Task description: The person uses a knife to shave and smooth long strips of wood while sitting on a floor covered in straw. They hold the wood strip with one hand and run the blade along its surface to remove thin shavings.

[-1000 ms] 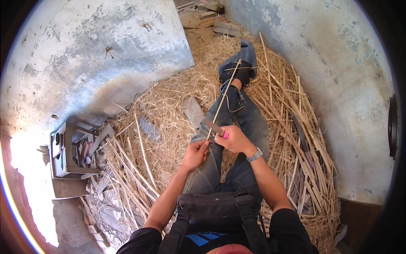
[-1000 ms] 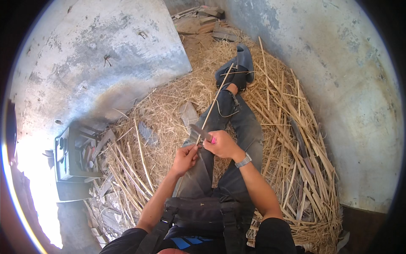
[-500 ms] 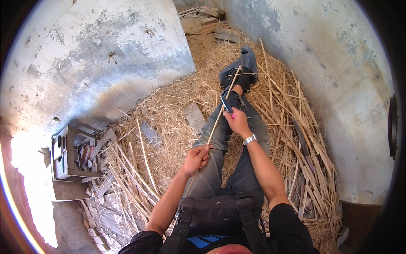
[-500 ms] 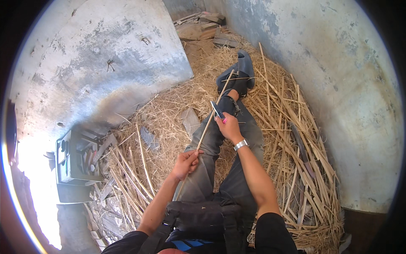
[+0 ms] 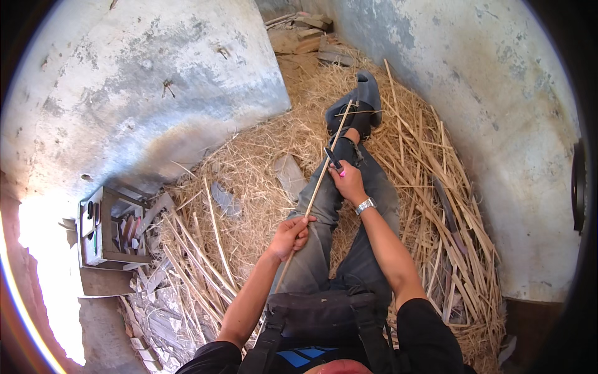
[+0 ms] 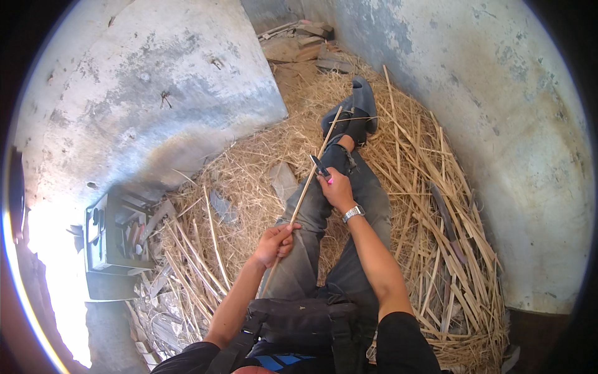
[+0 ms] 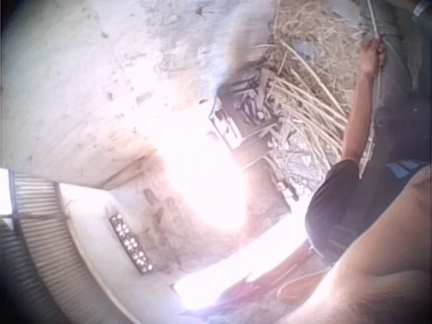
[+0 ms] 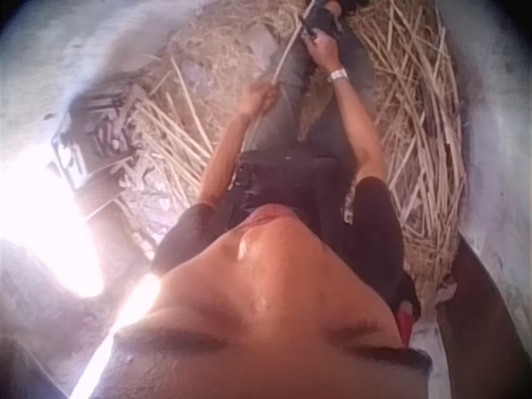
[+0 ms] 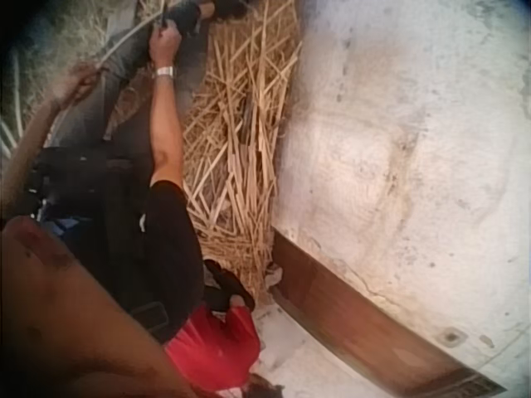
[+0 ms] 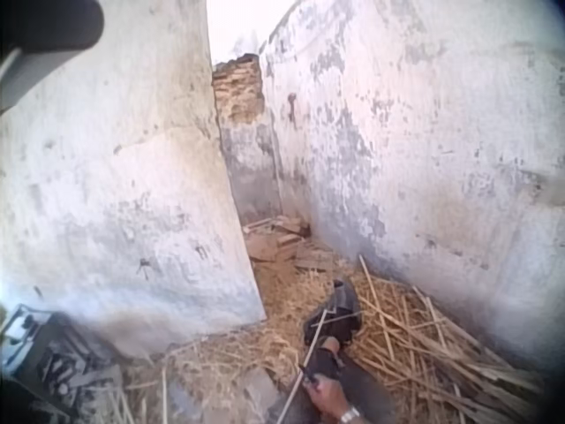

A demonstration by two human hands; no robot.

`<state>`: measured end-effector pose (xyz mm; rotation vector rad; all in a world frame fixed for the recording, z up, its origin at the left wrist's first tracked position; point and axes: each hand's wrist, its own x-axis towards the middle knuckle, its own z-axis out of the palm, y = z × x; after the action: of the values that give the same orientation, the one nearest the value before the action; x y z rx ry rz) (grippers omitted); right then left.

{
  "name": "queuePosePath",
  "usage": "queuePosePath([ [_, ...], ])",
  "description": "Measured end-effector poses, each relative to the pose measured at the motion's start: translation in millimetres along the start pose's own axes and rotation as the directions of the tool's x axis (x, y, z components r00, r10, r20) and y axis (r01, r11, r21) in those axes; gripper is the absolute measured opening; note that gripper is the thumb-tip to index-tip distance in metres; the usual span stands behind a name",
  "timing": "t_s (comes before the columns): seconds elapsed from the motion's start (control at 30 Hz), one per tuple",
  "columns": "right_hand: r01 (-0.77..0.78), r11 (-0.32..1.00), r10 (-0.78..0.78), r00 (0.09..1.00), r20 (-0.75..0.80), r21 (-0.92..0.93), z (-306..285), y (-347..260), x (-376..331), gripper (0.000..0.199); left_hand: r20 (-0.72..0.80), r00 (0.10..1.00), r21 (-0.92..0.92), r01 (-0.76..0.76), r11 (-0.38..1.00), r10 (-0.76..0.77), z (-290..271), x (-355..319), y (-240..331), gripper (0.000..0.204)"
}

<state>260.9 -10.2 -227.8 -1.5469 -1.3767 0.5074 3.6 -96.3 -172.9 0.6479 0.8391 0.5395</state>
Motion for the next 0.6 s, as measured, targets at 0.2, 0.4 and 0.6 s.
queuePosePath([
  [0.2, 0.014, 0.999, -0.014, 1.0, 0.001, -0.041, -6, 4, 2, 0.033, 0.012, 1.0, -0.017, 0.002, 1.0, -0.001, 0, 0, 2, 0.035],
  [0.4, -0.271, 0.96, 0.172, 0.771, -0.613, -0.072, -119, 34, 42, 0.049, 0.038, 0.999, -0.071, 0.035, 0.997, -0.033, 0, 2, 2, 0.037],
  [0.6, -0.382, 0.919, 0.238, 0.337, -0.911, 0.098, -239, 76, 51, 0.042, 0.048, 0.998, -0.094, 0.053, 0.994, -0.048, -5, -2, 5, 0.036],
])
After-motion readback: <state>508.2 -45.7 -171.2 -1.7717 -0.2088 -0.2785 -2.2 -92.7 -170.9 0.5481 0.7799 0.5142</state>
